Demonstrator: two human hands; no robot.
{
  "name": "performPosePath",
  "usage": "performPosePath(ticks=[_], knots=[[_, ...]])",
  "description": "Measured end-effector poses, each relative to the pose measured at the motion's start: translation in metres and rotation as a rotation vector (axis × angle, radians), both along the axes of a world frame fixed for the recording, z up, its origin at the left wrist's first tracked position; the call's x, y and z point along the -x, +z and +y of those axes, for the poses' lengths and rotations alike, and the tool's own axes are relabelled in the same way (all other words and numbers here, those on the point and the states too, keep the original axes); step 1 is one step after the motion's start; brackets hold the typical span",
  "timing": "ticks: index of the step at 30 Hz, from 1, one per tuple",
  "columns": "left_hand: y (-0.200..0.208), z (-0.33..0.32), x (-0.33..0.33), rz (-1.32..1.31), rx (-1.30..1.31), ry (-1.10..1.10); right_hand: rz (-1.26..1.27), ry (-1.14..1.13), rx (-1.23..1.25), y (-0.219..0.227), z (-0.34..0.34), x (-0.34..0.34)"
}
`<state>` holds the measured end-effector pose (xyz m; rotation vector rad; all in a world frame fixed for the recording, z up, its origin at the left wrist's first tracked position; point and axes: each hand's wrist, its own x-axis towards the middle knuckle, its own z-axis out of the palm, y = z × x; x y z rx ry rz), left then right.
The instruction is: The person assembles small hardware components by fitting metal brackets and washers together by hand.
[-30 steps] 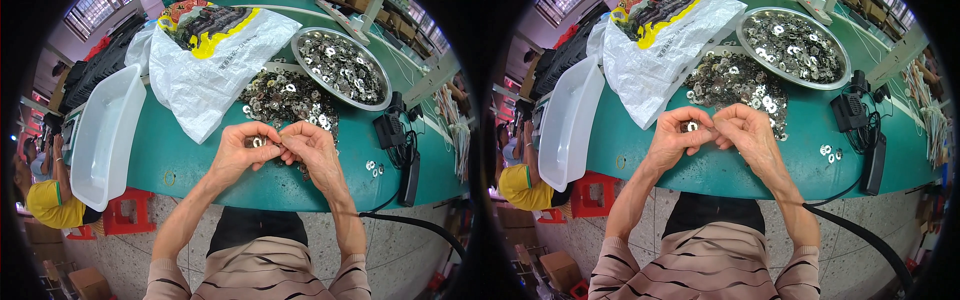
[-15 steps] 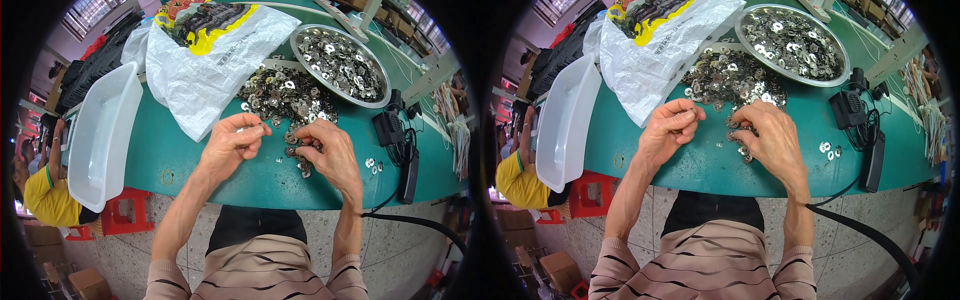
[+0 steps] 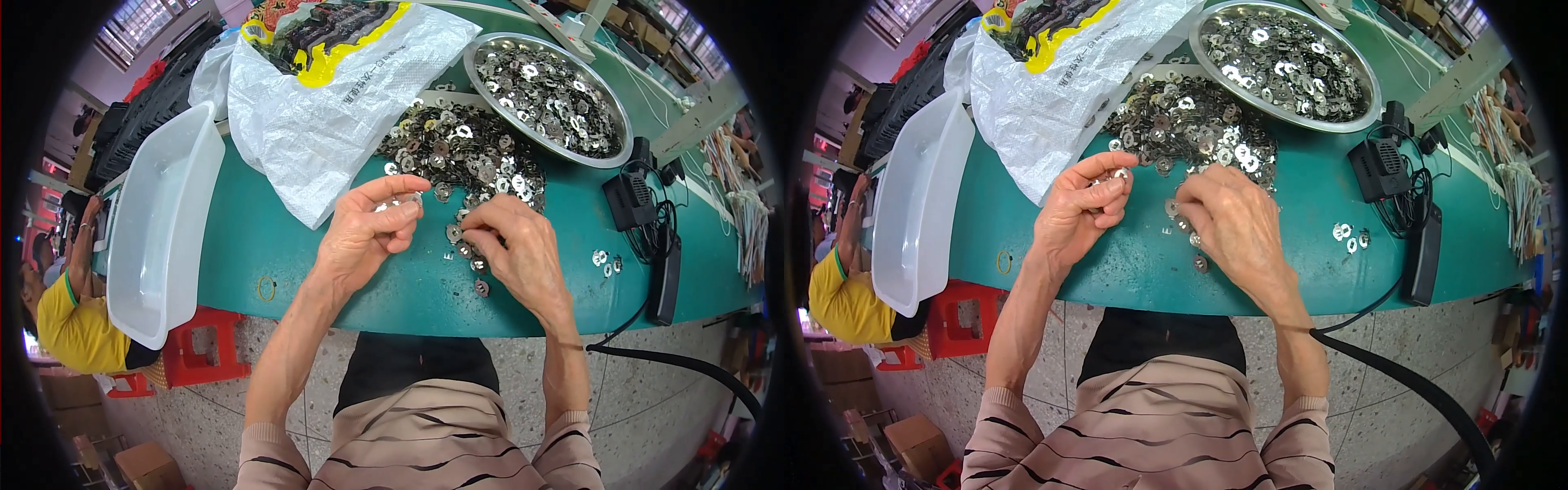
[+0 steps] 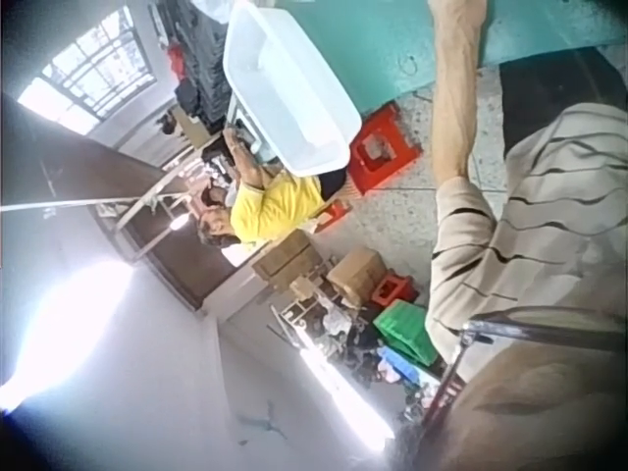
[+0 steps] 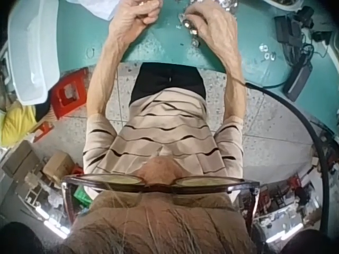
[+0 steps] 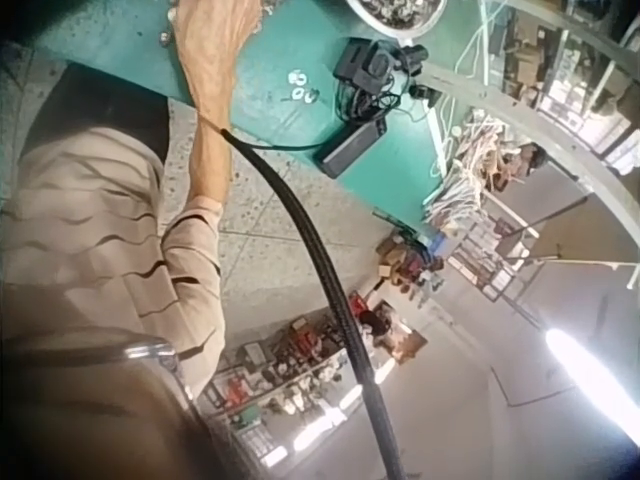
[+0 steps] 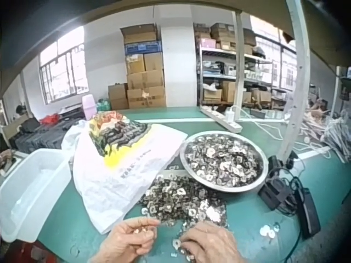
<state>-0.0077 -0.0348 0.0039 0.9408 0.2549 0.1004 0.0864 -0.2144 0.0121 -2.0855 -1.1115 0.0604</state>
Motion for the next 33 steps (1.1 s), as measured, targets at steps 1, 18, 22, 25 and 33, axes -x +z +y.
performPosePath(ticks=[1,18,22,25,33], knots=[[0.0,0.0,0.0,0.0,0.002,-0.001,0.0,-0.001,0.002,0.001,-0.001,0.0],[-0.007,0.008,0.0,-0.021,0.044,0.075,0.054,0.155,0.021,-0.004,0.006,0.02],[-0.007,0.007,-0.001,-0.019,0.047,0.113,0.022,0.12,-0.078,0.005,0.019,0.01],[-0.004,0.009,0.0,-0.012,0.04,0.139,0.026,0.11,0.002,0.012,0.022,0.003],[-0.007,0.014,0.001,-0.047,0.084,0.132,-0.073,0.147,0.184,0.006,0.022,0.001]])
